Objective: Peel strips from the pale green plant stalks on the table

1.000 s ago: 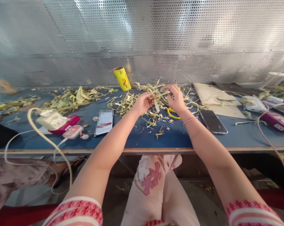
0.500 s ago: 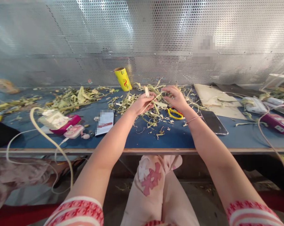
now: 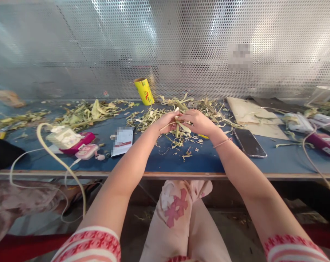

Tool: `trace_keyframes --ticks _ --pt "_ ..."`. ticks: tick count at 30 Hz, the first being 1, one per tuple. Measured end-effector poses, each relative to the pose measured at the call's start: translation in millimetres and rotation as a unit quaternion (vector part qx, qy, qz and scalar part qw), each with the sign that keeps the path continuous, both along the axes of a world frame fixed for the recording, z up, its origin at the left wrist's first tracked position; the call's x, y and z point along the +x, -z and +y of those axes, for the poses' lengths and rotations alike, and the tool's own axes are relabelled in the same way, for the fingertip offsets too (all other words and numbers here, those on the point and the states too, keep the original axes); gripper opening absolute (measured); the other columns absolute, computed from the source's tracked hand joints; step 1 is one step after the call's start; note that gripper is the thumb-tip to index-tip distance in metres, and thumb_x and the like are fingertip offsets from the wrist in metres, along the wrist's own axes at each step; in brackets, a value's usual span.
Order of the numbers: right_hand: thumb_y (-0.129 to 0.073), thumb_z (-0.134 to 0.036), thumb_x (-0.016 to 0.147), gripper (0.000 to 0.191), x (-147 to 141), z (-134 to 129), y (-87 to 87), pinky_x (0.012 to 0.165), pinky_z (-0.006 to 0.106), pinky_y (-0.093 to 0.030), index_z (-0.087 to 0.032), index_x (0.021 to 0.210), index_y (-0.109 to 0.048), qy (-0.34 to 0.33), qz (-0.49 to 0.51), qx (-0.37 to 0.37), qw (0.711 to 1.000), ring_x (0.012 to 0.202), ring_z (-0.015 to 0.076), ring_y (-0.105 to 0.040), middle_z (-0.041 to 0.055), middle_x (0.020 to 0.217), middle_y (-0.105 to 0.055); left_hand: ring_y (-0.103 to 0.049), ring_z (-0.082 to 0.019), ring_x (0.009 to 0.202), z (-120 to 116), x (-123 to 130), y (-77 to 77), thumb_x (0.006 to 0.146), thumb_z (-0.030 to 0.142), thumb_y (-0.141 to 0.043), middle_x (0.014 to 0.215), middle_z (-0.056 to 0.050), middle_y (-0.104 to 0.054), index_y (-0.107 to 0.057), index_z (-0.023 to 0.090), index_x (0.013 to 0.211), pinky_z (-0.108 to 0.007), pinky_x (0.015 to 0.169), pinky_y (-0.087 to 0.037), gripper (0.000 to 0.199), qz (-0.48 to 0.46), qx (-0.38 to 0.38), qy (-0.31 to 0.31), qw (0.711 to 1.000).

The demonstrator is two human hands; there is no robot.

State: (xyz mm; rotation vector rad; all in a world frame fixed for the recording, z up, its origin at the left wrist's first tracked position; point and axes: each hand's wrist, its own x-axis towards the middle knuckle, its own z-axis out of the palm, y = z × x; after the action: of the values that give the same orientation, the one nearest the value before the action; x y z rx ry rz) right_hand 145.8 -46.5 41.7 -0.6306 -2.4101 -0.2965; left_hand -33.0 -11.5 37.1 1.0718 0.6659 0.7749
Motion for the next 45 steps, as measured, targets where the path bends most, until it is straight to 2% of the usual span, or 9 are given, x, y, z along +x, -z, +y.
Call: trace_keyframes --ticks 8,10,12,15,18,24,33,39,45 --pt "-0.048 -0.025 0.090 0.021 -2.7 0.1 2.0 0.079 0.034 -0.039 -0.019 0.093 -0.067 0.095 0.000 0.016 0.995 0.087 0.0198 -0.055 0.0067 0.090 -0.066 -0.054 -0.011 0.050 1.9 5.1 3.1 0.089 0.029 -0.040 0.059 -0.002 -0.057 -0.054 0.014 0.078 -0.024 0.054 -0.045 0.023 -0.020 -0.027 0.016 0.999" --pt "-0.047 -0.024 0.091 0.022 -0.3 5.1 2.4 0.077 0.033 -0.039 -0.018 0.087 -0.067 0.135 0.024 0.018 0.990 0.082 0.0192 -0.055 0.0069 0.084 -0.066 -0.057 -0.013 0.061 5.3 5.3 6.0 0.090 0.035 -0.040 0.069 -0.004 -0.059 -0.053 0.015 0.085 -0.026 0.063 -0.046 0.025 -0.004 0.013 -0.054 0.998" --pt "-0.047 -0.026 0.091 0.023 3.5 10.0 3.2 0.074 0.032 -0.039 -0.017 0.083 -0.067 0.179 0.060 0.017 0.982 0.077 0.0187 -0.054 0.0071 0.078 -0.065 -0.058 -0.015 0.076 6.0 4.7 7.8 0.088 0.040 -0.046 0.079 -0.004 -0.059 -0.052 0.018 0.092 -0.026 0.069 -0.044 0.023 0.029 0.121 -0.176 0.976" --pt "-0.051 -0.027 0.089 0.021 9.1 15.8 6.2 0.071 0.032 -0.040 -0.017 0.080 -0.066 0.225 0.108 0.020 0.968 0.073 0.0188 -0.054 0.0071 0.075 -0.064 -0.052 -0.017 0.097 0.9 3.6 7.6 0.076 0.035 -0.067 0.091 -0.004 -0.056 -0.052 0.023 0.099 -0.025 0.077 -0.040 0.029 0.084 0.337 -0.310 0.885" --pt "-0.053 -0.029 0.088 0.020 10.9 21.0 10.8 0.076 0.035 -0.042 -0.018 0.076 -0.066 0.219 0.142 0.040 0.964 0.076 0.0198 -0.053 0.0069 0.076 -0.061 -0.050 -0.017 0.085 -7.3 6.7 7.7 0.067 0.027 -0.075 0.080 -0.001 -0.052 -0.055 0.024 0.100 -0.026 0.073 -0.037 0.039 0.146 0.455 -0.279 0.833" --pt "-0.049 -0.026 0.088 0.024 3.4 26.0 16.0 0.075 0.035 -0.044 -0.019 0.069 -0.061 0.148 0.203 0.000 0.968 0.076 0.0189 -0.051 0.0069 0.077 -0.054 -0.040 -0.011 0.057 -16.5 21.6 17.0 0.072 0.019 -0.068 0.060 0.006 -0.044 -0.054 0.021 0.104 -0.026 0.063 -0.034 0.034 0.241 0.494 -0.169 0.818" --pt "-0.050 -0.025 0.083 0.015 -0.5 17.4 11.3 0.071 0.031 -0.043 -0.018 0.075 -0.061 0.139 0.260 -0.073 0.953 0.075 0.0185 -0.055 0.0061 0.076 -0.062 -0.059 -0.018 0.088 -19.0 21.1 16.6 0.078 0.019 -0.060 0.092 -0.006 -0.065 -0.060 0.018 0.106 -0.029 0.084 -0.043 0.028 0.158 0.472 -0.130 0.858" --pt "-0.038 -0.031 0.088 0.034 1.8 12.5 7.4 0.066 0.029 -0.042 -0.017 0.065 -0.059 0.081 0.275 -0.169 0.943 0.066 0.0147 -0.052 0.0023 0.063 -0.056 -0.059 -0.016 0.079 -10.1 19.9 18.7 0.083 0.025 -0.054 0.081 -0.003 -0.065 -0.066 0.018 0.097 -0.027 0.078 -0.044 0.020 0.154 0.429 -0.155 0.877" --pt "-0.046 -0.034 0.084 0.029 2.1 17.1 5.4 0.062 0.027 -0.043 -0.016 0.072 -0.064 0.061 0.356 -0.241 0.901 0.062 0.0118 -0.051 0.0010 0.066 -0.056 -0.058 -0.018 0.084 -8.0 22.5 14.6 0.072 0.013 -0.064 0.083 -0.004 -0.067 -0.068 0.019 0.086 -0.027 0.080 -0.042 0.016 0.189 0.449 -0.171 0.856"
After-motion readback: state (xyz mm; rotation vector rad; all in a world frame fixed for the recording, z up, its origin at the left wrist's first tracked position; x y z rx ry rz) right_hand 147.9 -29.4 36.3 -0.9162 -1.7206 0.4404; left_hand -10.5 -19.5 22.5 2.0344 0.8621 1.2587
